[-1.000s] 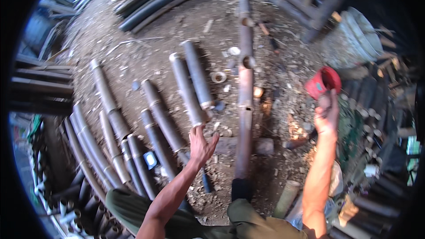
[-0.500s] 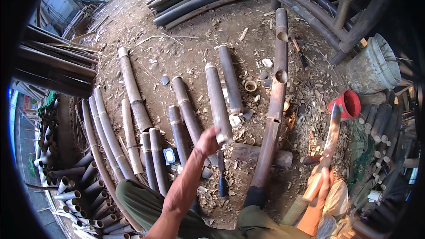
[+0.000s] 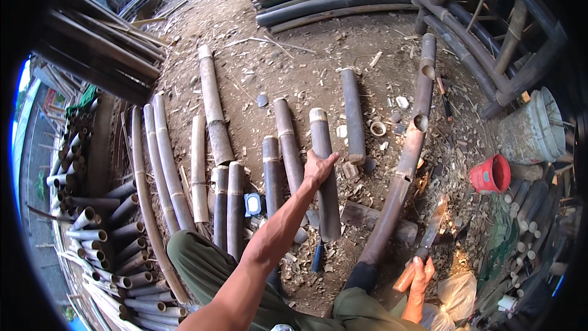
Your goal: The person shapes bamboo segments by using a chisel and a mallet to hollow out sections and then uses a knife to shave the edges of the holes.
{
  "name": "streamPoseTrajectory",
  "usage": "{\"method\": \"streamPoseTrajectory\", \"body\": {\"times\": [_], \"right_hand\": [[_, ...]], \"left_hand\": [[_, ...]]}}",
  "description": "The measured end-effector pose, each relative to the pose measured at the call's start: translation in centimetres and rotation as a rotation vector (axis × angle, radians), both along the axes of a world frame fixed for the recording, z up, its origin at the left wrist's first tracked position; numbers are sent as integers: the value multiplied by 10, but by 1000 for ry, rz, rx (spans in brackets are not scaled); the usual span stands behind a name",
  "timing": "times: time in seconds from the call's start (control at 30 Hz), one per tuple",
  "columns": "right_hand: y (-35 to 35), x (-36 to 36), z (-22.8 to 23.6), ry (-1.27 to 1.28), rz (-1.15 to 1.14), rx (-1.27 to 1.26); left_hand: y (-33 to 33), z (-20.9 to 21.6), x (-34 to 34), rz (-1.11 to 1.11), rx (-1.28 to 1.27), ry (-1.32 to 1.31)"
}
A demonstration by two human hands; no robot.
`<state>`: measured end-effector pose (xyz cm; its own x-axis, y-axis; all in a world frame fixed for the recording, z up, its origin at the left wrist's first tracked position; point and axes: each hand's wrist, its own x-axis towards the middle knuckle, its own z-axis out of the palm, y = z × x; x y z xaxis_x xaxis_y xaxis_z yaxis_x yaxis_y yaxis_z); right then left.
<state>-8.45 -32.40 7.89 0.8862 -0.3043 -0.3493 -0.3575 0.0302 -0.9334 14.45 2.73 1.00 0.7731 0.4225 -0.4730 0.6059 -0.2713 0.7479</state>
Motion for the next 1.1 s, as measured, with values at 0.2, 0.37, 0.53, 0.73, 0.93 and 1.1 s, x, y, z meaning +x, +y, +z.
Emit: {"method": "streamPoseTrajectory", "body": {"times": [0.2,0.37,0.53,0.73,0.93,1.1], "right_hand": [[10,-13,-5,46,1,-58],[-8,-30,-33,46,-53,-110],[-9,-34,-62,-66,64,-618],[-3,-30,-48,63,164,-275],[9,-24,-38,77,125,-176],[10,-27,-41,62,105,-138]], "left_hand": [[49,-14,13,182,402,-338],[49,-25,-49,173,628,-39],[89,-41,-96,111,786,213],[138,-7,-76,108,-924,-230],[88,80,-47,-16,-1367,-418],[73,95,-36,23,-1247,-307]]}}
